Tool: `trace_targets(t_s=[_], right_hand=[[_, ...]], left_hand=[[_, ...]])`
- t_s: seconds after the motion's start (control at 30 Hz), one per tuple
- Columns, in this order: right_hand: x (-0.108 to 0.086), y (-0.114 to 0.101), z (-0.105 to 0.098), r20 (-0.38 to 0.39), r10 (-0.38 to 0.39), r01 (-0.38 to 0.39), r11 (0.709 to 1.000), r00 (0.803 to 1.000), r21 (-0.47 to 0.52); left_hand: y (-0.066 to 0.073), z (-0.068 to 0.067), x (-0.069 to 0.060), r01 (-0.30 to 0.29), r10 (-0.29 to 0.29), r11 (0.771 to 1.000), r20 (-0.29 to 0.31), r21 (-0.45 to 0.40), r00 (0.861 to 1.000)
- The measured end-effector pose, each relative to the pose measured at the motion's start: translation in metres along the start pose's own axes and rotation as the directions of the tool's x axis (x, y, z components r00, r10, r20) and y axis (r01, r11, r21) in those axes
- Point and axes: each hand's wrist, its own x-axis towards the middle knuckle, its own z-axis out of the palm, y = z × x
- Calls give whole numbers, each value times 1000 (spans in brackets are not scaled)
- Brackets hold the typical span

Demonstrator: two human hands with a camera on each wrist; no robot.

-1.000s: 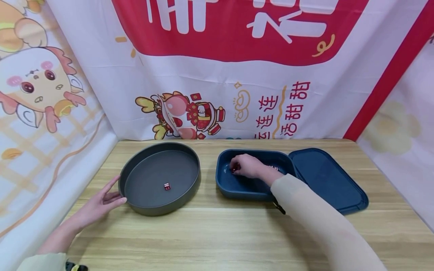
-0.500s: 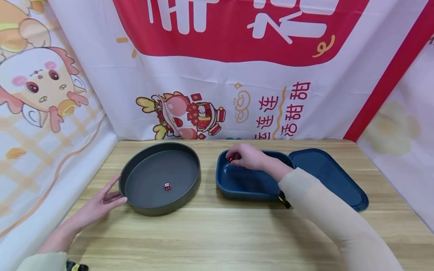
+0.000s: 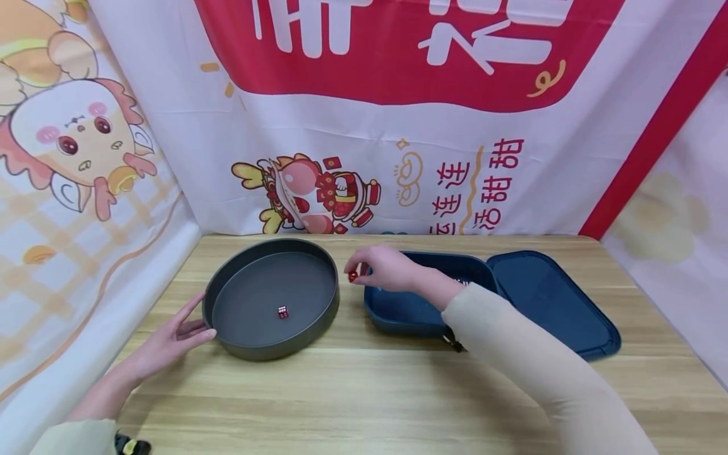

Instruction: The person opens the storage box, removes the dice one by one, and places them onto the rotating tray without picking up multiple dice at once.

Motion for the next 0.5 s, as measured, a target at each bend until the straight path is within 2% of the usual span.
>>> trace_targets(t_s=[0.2, 0.33, 0.5], right_hand=[[28, -20, 20, 24, -28, 27, 999, 999, 21], [47, -31, 31, 35, -6, 4, 999, 999, 36], [65, -39, 40, 26, 59, -60, 997, 998, 56]], left_hand=[[-1, 0, 2, -15, 15, 1000, -2, -16, 1000], [-1, -1, 2, -14, 14, 1000, -3, -20, 1000], [-1, -1, 1, -15, 15, 1000, -4, -25, 1000]])
